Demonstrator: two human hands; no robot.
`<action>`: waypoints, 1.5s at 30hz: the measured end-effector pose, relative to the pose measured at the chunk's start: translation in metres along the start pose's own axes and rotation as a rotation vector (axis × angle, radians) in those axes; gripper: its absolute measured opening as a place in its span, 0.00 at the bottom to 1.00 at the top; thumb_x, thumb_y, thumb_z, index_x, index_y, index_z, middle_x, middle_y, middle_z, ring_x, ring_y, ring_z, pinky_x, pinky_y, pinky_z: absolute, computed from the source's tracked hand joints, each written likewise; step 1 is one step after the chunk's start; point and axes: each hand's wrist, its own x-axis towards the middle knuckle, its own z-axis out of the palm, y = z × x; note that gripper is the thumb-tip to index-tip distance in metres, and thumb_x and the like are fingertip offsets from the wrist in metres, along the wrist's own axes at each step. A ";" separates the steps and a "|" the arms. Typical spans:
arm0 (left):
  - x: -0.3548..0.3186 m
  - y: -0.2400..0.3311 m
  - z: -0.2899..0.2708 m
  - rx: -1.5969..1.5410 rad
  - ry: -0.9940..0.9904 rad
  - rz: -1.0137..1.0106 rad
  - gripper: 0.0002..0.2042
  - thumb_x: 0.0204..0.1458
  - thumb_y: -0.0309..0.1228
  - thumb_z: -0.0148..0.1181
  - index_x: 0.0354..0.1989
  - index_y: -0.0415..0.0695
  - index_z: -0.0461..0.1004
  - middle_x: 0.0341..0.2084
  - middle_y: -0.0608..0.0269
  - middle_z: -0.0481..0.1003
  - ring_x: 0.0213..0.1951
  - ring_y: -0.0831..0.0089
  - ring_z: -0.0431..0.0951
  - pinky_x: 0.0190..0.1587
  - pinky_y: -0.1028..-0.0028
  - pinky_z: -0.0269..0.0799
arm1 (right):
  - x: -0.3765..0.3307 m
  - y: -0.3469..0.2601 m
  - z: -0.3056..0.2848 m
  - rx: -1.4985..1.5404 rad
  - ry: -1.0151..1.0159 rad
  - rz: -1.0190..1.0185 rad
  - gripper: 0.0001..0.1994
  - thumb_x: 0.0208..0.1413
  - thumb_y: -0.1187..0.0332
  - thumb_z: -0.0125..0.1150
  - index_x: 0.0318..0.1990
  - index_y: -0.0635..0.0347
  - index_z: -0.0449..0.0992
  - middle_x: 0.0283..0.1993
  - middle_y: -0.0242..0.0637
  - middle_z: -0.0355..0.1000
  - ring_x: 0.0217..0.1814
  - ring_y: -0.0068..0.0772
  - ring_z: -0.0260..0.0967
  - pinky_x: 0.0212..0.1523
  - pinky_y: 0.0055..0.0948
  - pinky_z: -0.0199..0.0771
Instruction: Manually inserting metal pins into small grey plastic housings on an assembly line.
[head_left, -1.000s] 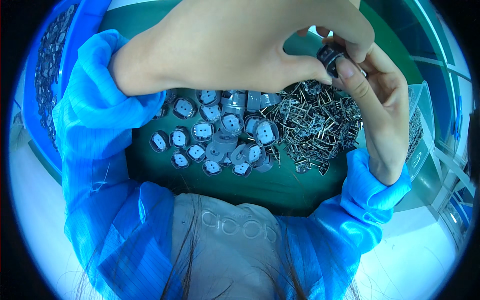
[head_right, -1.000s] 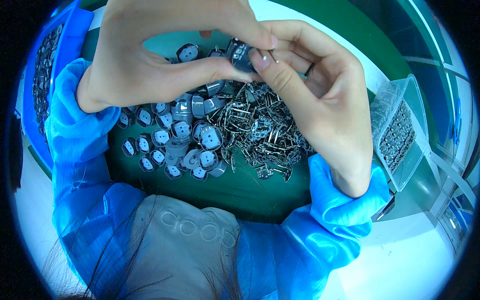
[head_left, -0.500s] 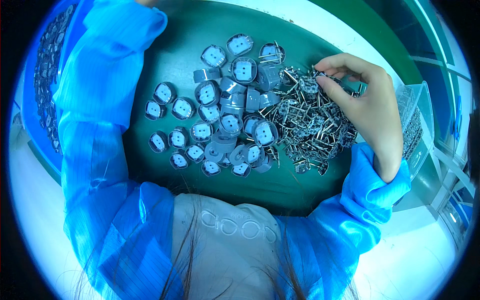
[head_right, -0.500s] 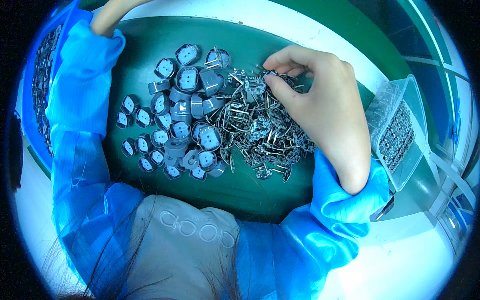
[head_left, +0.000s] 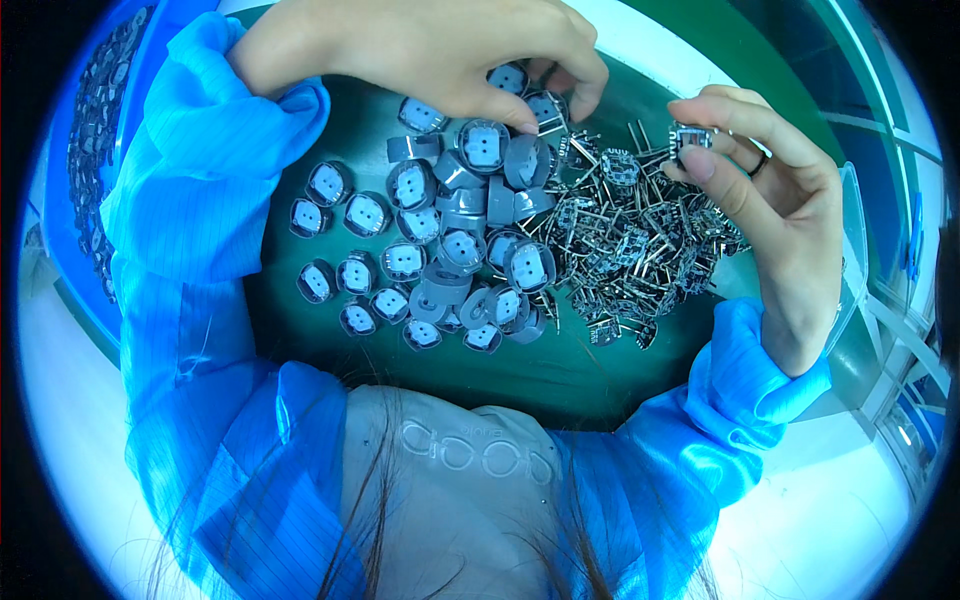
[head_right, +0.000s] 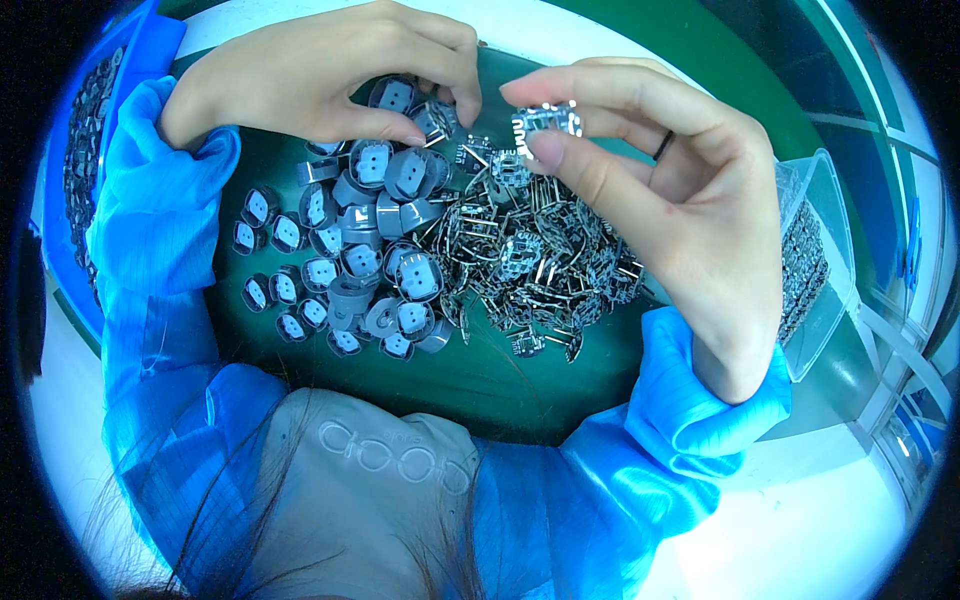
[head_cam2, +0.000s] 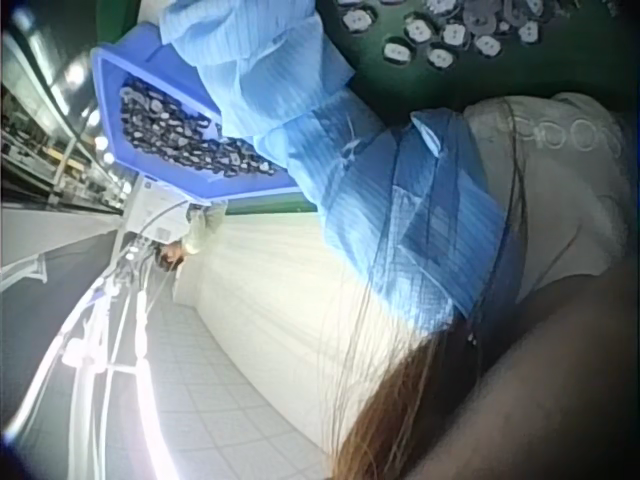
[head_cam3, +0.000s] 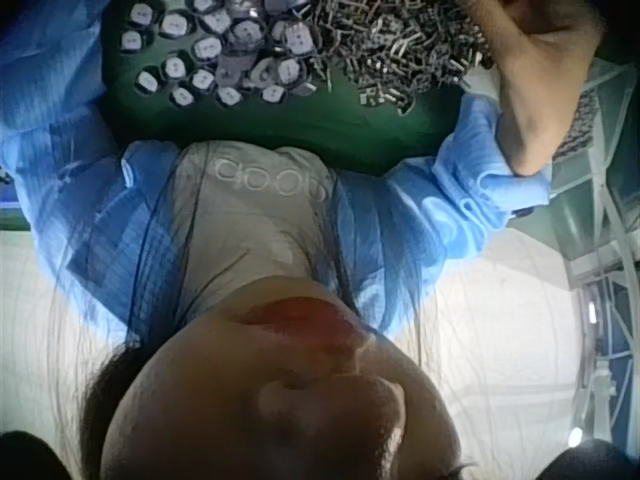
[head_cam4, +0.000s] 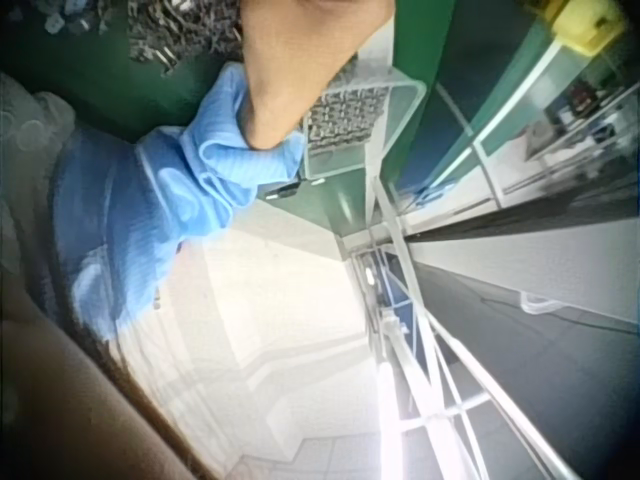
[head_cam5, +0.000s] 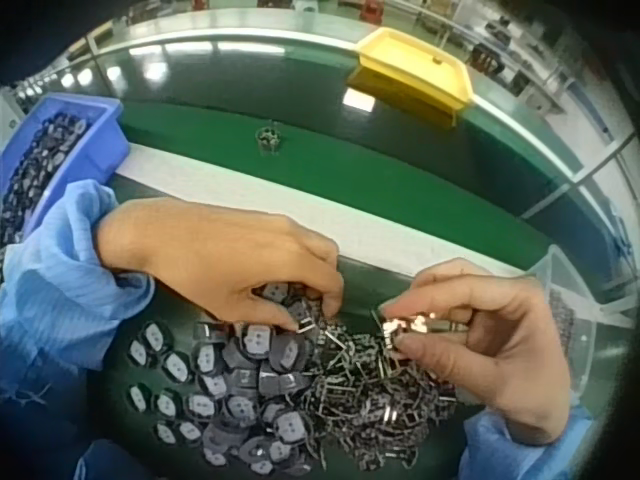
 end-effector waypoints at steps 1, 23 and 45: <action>0.001 0.010 -0.003 0.068 0.002 -0.057 0.14 0.52 0.26 0.64 0.46 0.37 0.73 0.41 0.52 0.74 0.47 0.54 0.76 0.51 0.61 0.71 | -0.001 0.000 0.000 0.006 0.022 -0.002 0.09 0.58 0.79 0.64 0.46 0.67 0.81 0.50 0.38 0.71 0.47 0.22 0.70 0.49 0.23 0.69; -0.007 0.028 0.011 0.505 0.254 -0.028 0.16 0.45 0.21 0.65 0.45 0.36 0.78 0.49 0.54 0.76 0.40 0.57 0.81 0.40 0.66 0.80 | 0.009 0.003 0.012 -0.558 -0.010 -0.570 0.06 0.50 0.80 0.68 0.36 0.66 0.78 0.48 0.47 0.79 0.44 0.33 0.78 0.53 0.31 0.77; -0.004 0.028 0.033 -0.559 0.638 -0.060 0.14 0.47 0.19 0.73 0.43 0.36 0.80 0.42 0.54 0.80 0.41 0.71 0.84 0.46 0.73 0.84 | -0.008 0.001 0.021 -0.762 0.292 -0.467 0.11 0.49 0.85 0.71 0.40 0.69 0.80 0.41 0.44 0.80 0.43 0.31 0.78 0.48 0.27 0.79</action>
